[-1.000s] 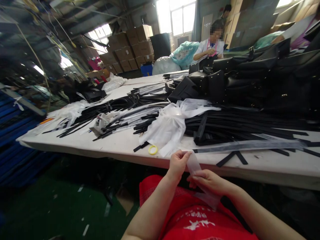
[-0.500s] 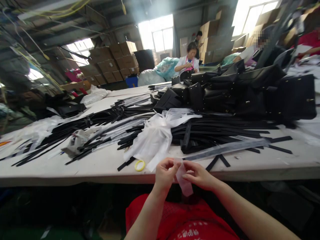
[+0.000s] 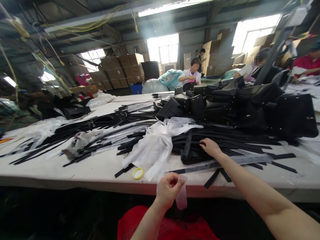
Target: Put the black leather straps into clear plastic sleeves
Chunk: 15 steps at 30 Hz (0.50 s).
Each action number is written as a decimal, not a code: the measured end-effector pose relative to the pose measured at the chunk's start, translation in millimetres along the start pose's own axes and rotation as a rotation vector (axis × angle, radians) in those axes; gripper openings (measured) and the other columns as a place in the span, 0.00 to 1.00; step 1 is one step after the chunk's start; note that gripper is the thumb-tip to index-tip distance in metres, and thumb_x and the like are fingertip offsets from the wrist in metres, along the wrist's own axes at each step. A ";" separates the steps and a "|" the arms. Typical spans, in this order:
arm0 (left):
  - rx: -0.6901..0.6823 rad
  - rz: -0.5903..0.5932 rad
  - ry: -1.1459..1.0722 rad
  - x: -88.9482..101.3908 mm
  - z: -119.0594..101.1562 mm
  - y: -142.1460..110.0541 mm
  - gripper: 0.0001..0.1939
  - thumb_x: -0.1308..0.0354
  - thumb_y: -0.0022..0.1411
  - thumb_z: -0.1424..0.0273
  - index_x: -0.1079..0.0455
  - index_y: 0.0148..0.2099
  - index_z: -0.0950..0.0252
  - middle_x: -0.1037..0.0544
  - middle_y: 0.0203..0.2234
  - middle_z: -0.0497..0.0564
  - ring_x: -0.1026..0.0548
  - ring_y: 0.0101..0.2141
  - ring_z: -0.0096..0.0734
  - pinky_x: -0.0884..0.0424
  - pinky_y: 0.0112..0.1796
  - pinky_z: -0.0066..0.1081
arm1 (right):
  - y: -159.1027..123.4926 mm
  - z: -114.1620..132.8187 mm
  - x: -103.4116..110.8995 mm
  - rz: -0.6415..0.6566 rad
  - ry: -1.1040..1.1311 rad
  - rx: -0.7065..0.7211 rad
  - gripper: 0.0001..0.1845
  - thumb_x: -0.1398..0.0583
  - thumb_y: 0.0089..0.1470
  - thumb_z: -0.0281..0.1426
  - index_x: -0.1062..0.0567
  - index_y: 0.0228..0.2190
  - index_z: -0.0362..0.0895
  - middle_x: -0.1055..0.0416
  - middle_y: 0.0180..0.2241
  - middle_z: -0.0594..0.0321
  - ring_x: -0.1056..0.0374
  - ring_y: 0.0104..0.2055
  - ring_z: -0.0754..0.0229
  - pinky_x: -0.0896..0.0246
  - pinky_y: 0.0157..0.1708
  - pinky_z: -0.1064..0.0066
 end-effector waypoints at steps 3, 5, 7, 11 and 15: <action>0.046 0.007 -0.039 -4.1 -2.1 -0.1 0.12 0.36 0.54 0.62 0.28 0.29 0.66 0.26 0.23 0.48 0.30 0.27 0.28 0.34 0.30 0.26 | 17.6 10.1 -5.7 0.028 -0.061 0.076 0.22 0.46 0.60 0.28 0.26 0.54 0.42 0.30 0.54 0.51 0.36 0.56 0.53 0.45 0.57 0.65; 0.046 0.009 -0.029 -6.0 -2.3 -0.7 0.12 0.36 0.53 0.63 0.30 0.27 0.67 0.29 0.22 0.47 0.32 0.25 0.27 0.36 0.29 0.26 | 26.4 18.0 -8.8 0.058 -0.097 0.129 0.21 0.45 0.58 0.27 0.25 0.52 0.42 0.28 0.50 0.51 0.35 0.54 0.52 0.44 0.56 0.65; 0.043 0.001 -0.005 -6.2 0.0 -0.9 0.12 0.35 0.52 0.64 0.31 0.26 0.67 0.30 0.21 0.46 0.34 0.25 0.25 0.38 0.29 0.25 | 31.1 23.5 -10.3 0.080 -0.129 0.177 0.20 0.45 0.57 0.25 0.22 0.49 0.43 0.26 0.46 0.51 0.33 0.51 0.52 0.44 0.55 0.64; 0.092 -0.016 0.002 -6.2 10.7 1.3 0.12 0.35 0.51 0.64 0.31 0.27 0.66 0.31 0.20 0.45 0.35 0.24 0.24 0.39 0.28 0.25 | 27.9 28.2 -10.4 0.084 -0.172 0.240 0.21 0.46 0.55 0.23 0.22 0.48 0.42 0.27 0.47 0.50 0.33 0.51 0.53 0.44 0.54 0.67; 0.122 -0.010 0.000 -15.7 21.3 5.9 0.11 0.35 0.49 0.64 0.31 0.27 0.66 0.29 0.20 0.45 0.36 0.23 0.24 0.41 0.26 0.25 | 17.3 38.9 -15.3 0.073 -0.205 0.276 0.20 0.43 0.55 0.28 0.22 0.48 0.41 0.27 0.47 0.51 0.31 0.48 0.53 0.41 0.50 0.68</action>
Point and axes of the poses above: each hand's wrist, its own y-axis towards the middle knuckle, its own x-axis out of the back of the hand, z = x × y, the point moved 2 cm from there along y, towards the middle knuckle
